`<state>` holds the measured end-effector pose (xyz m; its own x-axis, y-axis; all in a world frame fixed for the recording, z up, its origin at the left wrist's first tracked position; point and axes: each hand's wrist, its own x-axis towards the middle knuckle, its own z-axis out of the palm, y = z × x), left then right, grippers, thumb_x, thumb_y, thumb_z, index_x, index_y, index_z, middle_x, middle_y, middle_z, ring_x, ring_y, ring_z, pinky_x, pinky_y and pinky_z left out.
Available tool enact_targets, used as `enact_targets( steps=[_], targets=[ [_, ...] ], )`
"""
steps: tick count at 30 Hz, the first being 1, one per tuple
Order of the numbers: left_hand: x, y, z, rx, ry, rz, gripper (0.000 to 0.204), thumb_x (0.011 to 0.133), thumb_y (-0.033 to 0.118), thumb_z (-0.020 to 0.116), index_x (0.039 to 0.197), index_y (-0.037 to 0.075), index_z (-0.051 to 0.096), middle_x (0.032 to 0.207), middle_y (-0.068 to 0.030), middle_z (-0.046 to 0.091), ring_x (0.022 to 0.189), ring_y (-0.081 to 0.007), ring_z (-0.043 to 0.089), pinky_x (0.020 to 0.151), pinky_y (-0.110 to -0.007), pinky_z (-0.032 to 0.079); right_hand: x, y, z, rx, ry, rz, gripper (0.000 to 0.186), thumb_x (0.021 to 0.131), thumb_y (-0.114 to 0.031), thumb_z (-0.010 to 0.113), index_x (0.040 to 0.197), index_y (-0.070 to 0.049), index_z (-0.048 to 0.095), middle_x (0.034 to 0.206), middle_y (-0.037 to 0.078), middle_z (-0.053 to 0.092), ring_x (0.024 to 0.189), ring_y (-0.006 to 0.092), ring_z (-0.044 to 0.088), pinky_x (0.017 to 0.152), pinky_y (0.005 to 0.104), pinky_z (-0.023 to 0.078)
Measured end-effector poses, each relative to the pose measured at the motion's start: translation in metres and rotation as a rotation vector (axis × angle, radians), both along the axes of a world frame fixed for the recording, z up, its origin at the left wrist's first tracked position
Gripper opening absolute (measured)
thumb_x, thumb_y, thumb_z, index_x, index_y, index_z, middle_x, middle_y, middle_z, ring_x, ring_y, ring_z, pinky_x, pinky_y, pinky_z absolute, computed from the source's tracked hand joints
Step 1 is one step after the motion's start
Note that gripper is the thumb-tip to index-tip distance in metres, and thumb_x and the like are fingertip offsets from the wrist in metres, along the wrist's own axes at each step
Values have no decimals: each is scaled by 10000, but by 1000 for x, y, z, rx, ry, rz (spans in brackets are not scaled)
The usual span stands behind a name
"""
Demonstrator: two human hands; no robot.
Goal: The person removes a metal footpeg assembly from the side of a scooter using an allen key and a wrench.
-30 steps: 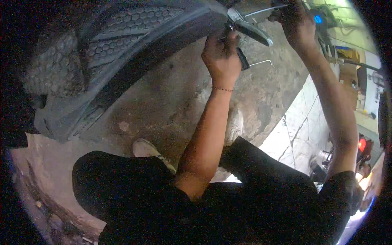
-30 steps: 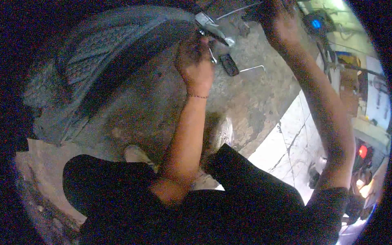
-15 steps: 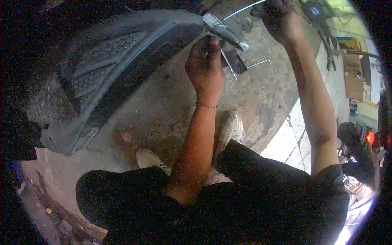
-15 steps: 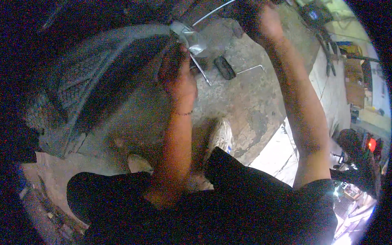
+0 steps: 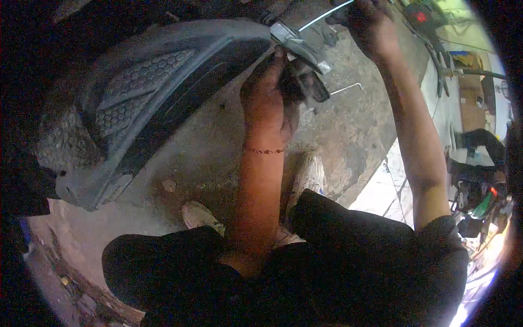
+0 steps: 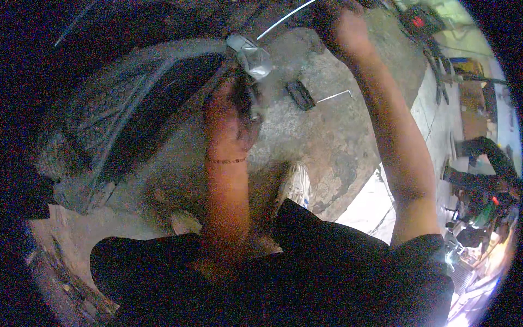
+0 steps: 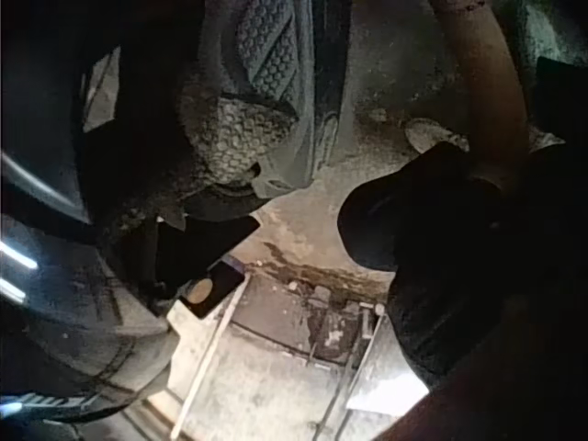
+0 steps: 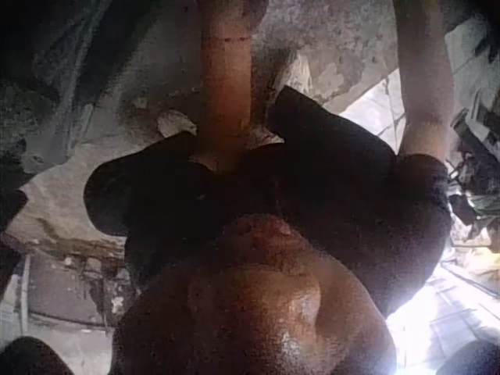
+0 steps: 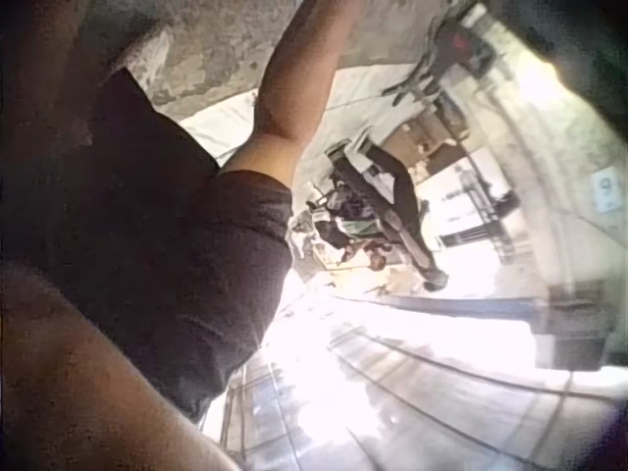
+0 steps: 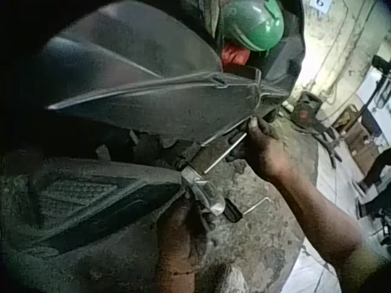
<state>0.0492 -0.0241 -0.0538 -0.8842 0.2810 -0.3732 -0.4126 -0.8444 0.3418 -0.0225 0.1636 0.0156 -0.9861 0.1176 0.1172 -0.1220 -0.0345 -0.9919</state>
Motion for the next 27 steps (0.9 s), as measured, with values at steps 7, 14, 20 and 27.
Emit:
enact_targets(
  steps=[7, 14, 20, 27],
  targets=[
    [1, 19, -59, -462, 288, 169, 264, 904, 196, 566, 1052, -22, 589, 923, -90, 644, 833, -218, 621, 731, -335, 501, -5, -7, -2, 70, -19, -83, 248, 981, -297, 412, 972, -63, 492, 759, 53, 529, 620, 166, 521, 582, 318, 457],
    [14, 45, -32, -827, 355, 442, 268, 881, 134, 611, 1110, -5, 591, 1016, -121, 641, 914, -203, 614, 840, -297, 456, -20, 82, -32, -271, -5, 131, 235, 985, -288, 400, 939, -76, 489, 726, 27, 468, 635, 160, 473, 595, 327, 432],
    [6, 40, -51, -876, 417, 559, 183, 856, 93, 635, 1014, 1, 641, 1006, -108, 646, 900, -211, 622, 817, -319, 467, -1, -8, -6, 132, 28, -13, 272, 979, -328, 393, 1030, -75, 478, 854, 59, 527, 692, 175, 526, 598, 326, 457],
    [-8, 31, -67, -1144, 631, 647, 138, 833, 96, 658, 929, -2, 656, 1040, -131, 647, 845, -214, 633, 785, -316, 479, 0, -8, 1, 135, 44, -29, 239, 964, -295, 429, 1067, -83, 466, 887, 79, 543, 708, 211, 563, 597, 354, 502]
  ],
)
